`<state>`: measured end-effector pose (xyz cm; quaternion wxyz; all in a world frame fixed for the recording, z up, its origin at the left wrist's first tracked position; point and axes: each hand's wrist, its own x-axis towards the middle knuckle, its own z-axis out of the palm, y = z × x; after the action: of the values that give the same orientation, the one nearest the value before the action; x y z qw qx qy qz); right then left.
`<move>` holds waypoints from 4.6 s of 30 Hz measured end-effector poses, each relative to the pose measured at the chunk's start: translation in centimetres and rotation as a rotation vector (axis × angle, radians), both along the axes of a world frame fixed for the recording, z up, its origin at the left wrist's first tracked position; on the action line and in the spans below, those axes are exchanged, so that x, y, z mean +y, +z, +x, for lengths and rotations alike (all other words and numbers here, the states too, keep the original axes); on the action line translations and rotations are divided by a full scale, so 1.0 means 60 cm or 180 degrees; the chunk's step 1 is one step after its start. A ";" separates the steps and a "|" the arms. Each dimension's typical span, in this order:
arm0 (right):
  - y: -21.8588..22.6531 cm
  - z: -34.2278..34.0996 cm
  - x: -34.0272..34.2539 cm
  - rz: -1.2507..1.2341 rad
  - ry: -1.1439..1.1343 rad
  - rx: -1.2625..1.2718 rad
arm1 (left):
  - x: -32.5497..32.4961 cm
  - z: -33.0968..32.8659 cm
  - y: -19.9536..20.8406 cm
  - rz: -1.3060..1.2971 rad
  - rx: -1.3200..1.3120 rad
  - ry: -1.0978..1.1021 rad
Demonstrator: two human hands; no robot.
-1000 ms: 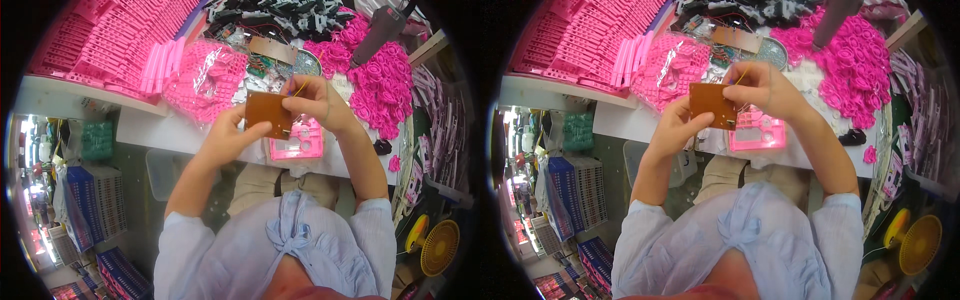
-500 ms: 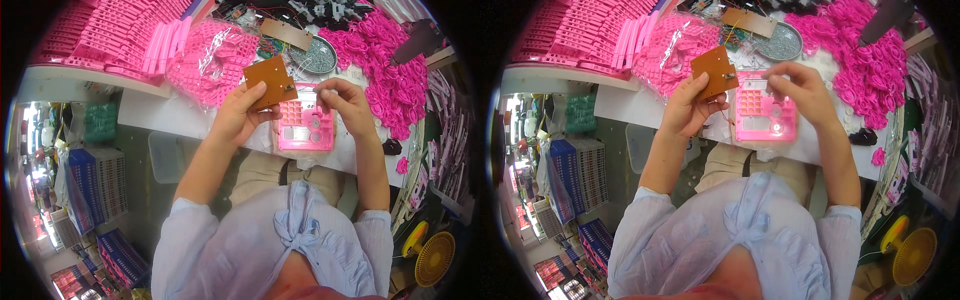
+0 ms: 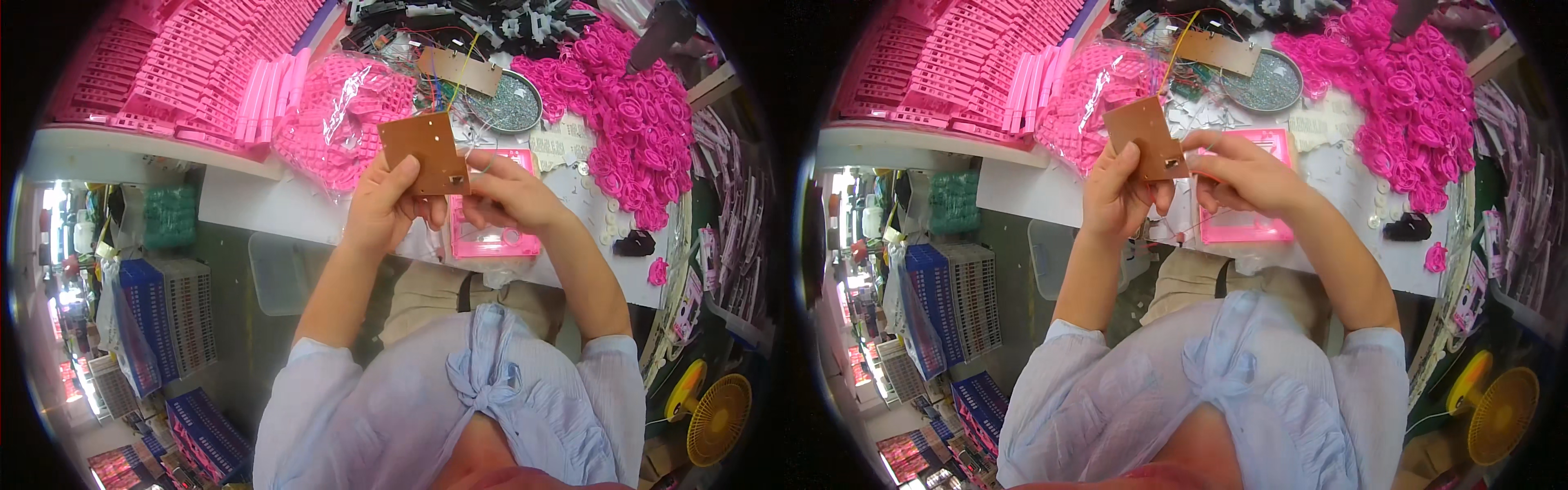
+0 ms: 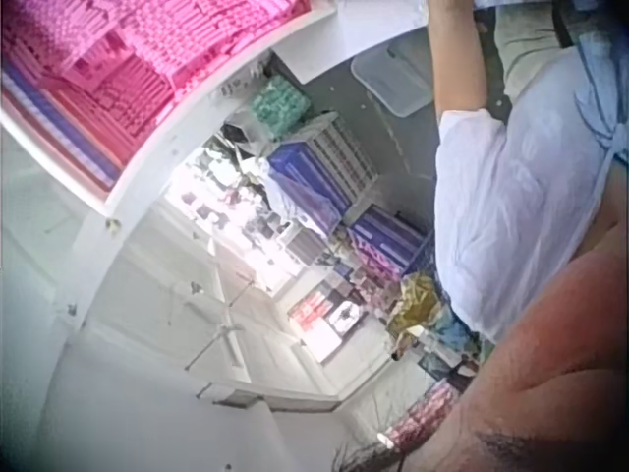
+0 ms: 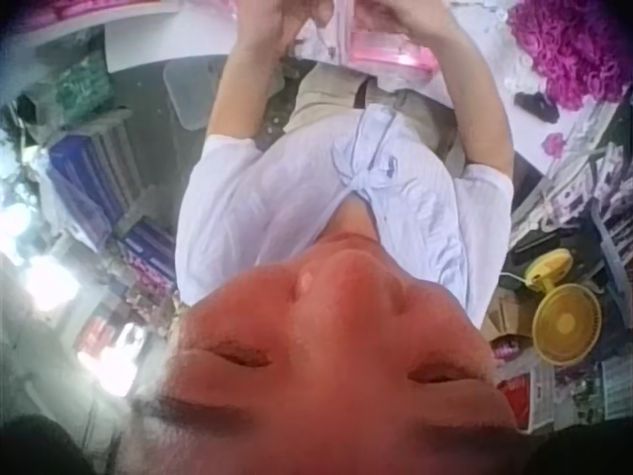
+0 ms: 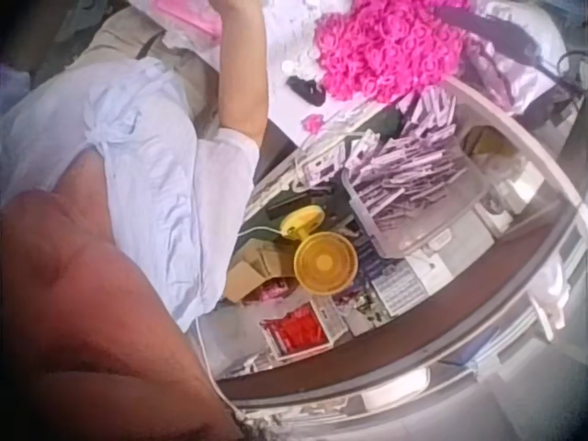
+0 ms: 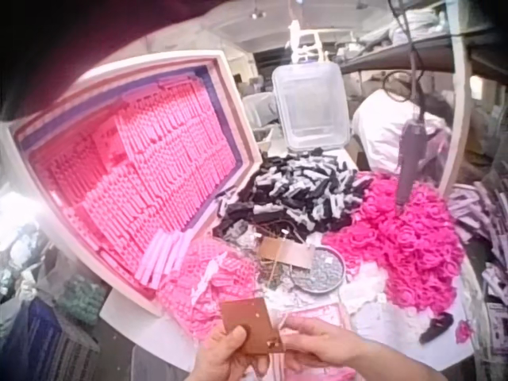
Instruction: Assembling a toy calculator-like device by placing internal components and using a glue gun to secure parts.
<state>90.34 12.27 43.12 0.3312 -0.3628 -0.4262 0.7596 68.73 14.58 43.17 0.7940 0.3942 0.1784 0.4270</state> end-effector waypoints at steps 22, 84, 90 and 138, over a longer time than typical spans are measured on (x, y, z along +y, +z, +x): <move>0.016 0.236 -0.349 0.1836 -0.2628 -0.3761 | -0.137 0.005 -0.035 0.2994 0.1840 -0.0710; -0.074 0.000 -0.050 0.3600 0.0937 -0.4078 | -0.121 -0.067 -0.079 0.3055 0.1539 -0.0056; -0.085 0.001 -0.059 0.3677 0.1154 -0.4367 | -0.106 -0.062 -0.073 0.2436 0.2016 -0.0280; -0.063 0.010 -0.014 0.3700 -0.0793 -0.3987 | -0.041 -0.008 -0.091 0.4336 0.3856 -0.0162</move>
<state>90.92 11.44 39.32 0.2491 -0.5318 -0.8084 0.0394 68.26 12.14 37.68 0.1691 0.9385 0.2654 0.1423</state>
